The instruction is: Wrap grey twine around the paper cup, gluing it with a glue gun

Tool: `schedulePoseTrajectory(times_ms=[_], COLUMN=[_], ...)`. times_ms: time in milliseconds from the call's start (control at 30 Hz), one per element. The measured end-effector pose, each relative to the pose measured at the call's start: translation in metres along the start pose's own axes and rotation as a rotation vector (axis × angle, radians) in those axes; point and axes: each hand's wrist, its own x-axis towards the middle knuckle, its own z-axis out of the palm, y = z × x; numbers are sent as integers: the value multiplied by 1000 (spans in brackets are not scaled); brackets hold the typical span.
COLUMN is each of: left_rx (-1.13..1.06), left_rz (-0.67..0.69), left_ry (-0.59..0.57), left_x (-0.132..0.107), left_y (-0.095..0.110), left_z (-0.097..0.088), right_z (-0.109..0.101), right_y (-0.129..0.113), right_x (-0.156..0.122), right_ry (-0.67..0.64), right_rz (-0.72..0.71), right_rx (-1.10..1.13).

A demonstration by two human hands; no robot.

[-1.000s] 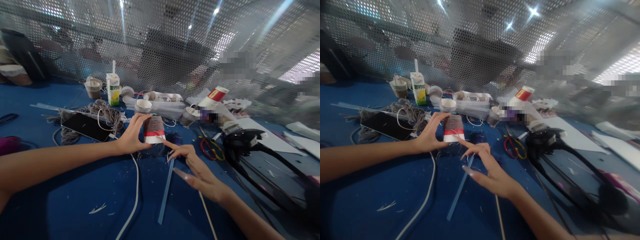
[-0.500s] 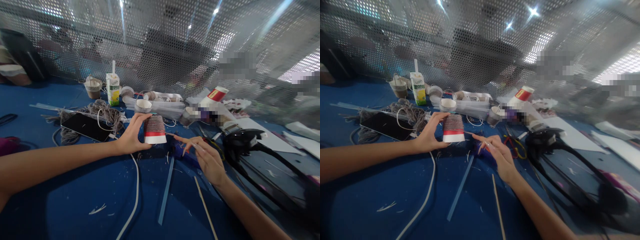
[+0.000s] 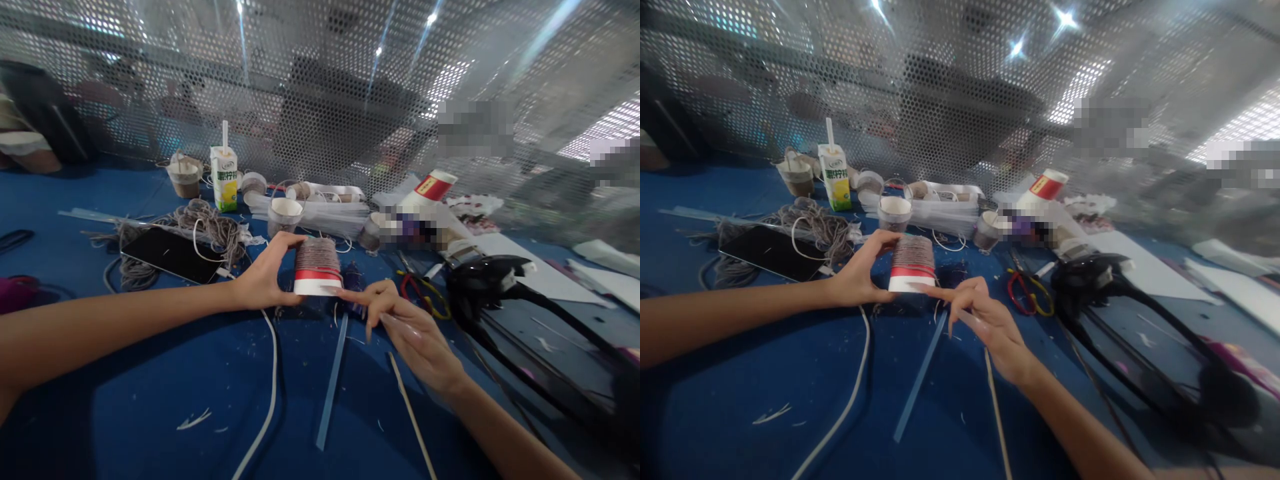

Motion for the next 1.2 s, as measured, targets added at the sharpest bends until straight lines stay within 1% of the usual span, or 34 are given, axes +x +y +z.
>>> schedulePoseTrajectory(times_ms=[100, 200, 367, 467, 500, 567, 600, 667, 700, 800, 867, 900, 933, 1000, 1100, 1200], left_rx=[-8, -9, -14, -10, -4, 16, 26, 43, 52, 85, 100, 102, 101, 91, 59, 24], left_rz=[25, 44, 56, 48, 47, 51, 56, 72, 76, 67, 76, 89, 104, 115, 81, 43], left_ry=[-1, 3, 5, 3, 3, 1, 1, 0, -2, -7, -4, 0, 4, 7, 2, 21], left_x=[0, 1, 2, 2, 2, 2, 3, 3, 3, 3, 4, 4, 4, 4, 3, 2], left_y=[1, 2, 2, 4, 4, 5, 5, 6, 7, 7, 8, 8, 8, 8, 7, 5], left_z=[1, 1, 1, 0, 0, 0, -1, -1, -1, -2, -2, -2, -2, -2, -2, 0], right_z=[1, 1, -1, -5, -6, -8, -8, -6, -4, 0, 2, 3, 3, 3, 3, 2], right_y=[2, 2, 3, 8, 9, 10, 10, 8, 6, 3, 2, 2, 3, 4, 6, 10], right_x=[0, 4, 13, 17, 18, 18, 16, 12, 10, 3, 1, 1, 2, 3, 3, 1], right_ry=[-59, -25, 95, 235, 290, 366, 373, 315, 250, -3, -131, -165, -168, -125, 20, 169], right_rz=[31, 41, 54, 126, 129, 68, 17, -69, -91, -127, -155, -160, -157, -120, -96, -144], right_rx=[26, 99, 238, 253, 256, 251, 231, 117, 27, -220, -282, -287, -284, -256, -180, -126])
